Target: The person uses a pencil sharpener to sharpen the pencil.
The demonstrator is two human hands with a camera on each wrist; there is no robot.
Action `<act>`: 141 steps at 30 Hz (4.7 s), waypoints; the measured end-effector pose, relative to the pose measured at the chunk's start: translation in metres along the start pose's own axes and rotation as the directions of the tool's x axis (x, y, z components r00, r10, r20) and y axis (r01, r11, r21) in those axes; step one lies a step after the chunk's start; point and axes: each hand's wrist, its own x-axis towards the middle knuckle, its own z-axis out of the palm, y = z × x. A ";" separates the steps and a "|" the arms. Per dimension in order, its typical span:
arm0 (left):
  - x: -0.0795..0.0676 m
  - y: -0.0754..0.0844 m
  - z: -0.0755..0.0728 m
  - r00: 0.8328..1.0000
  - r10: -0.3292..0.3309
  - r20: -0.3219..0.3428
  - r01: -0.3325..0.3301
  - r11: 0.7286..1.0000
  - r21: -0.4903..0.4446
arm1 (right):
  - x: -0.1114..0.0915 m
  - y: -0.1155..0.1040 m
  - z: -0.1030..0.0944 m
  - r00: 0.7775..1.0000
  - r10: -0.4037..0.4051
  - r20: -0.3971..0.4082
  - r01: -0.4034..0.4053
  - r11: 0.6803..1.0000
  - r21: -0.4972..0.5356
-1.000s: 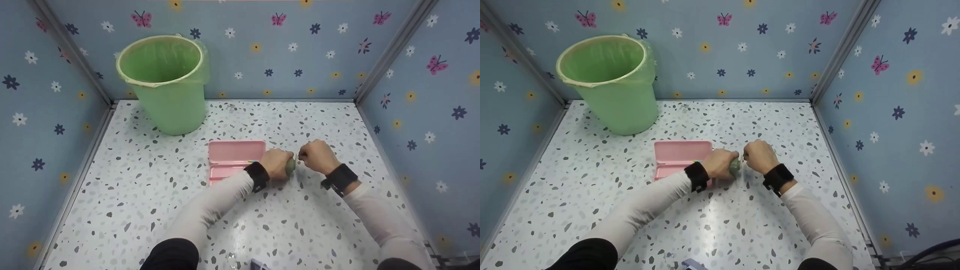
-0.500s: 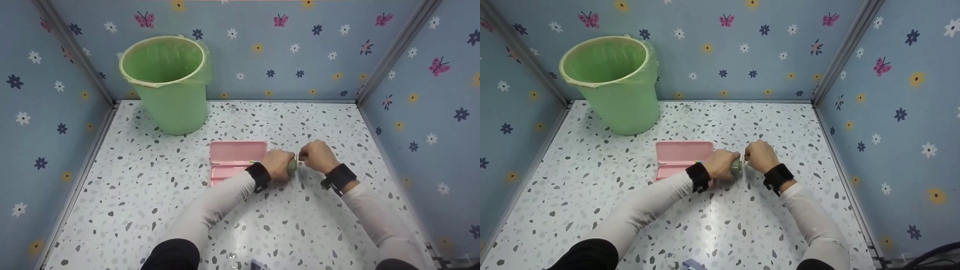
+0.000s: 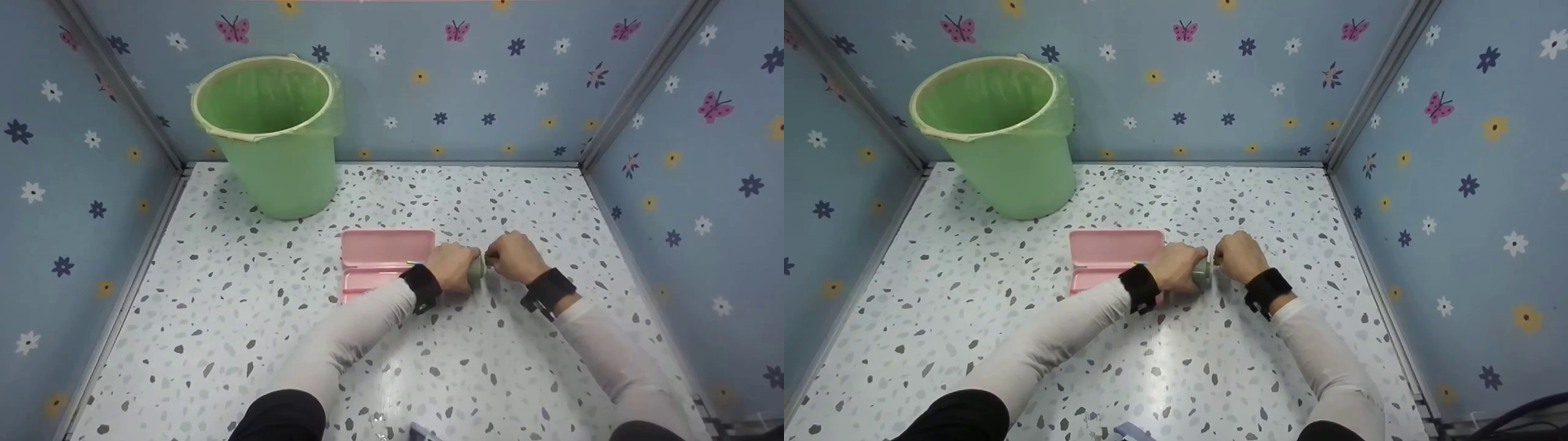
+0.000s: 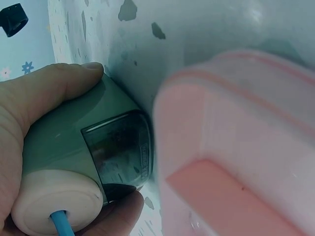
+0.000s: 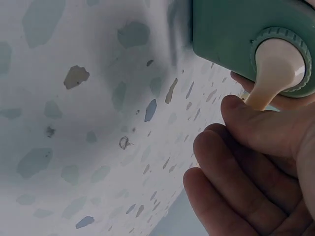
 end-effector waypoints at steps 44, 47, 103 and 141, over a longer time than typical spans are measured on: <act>-0.002 0.002 0.002 0.998 -0.064 -0.008 0.064 0.997 -0.051 | -0.033 -0.006 0.029 0.998 -0.018 0.055 0.015 0.999 0.045; -0.001 0.002 0.002 0.998 -0.060 -0.020 0.059 0.997 -0.046 | -0.034 -0.007 0.029 0.998 -0.030 0.046 0.028 0.999 0.040; 0.000 0.005 0.001 0.996 -0.092 -0.007 0.092 0.995 -0.029 | -0.048 -0.028 0.005 0.983 -0.129 0.131 0.138 0.989 -0.058; 0.000 0.001 -0.001 0.998 -0.062 0.013 0.062 0.998 -0.008 | -0.035 -0.038 -0.030 0.960 -0.274 0.067 0.279 0.955 -0.098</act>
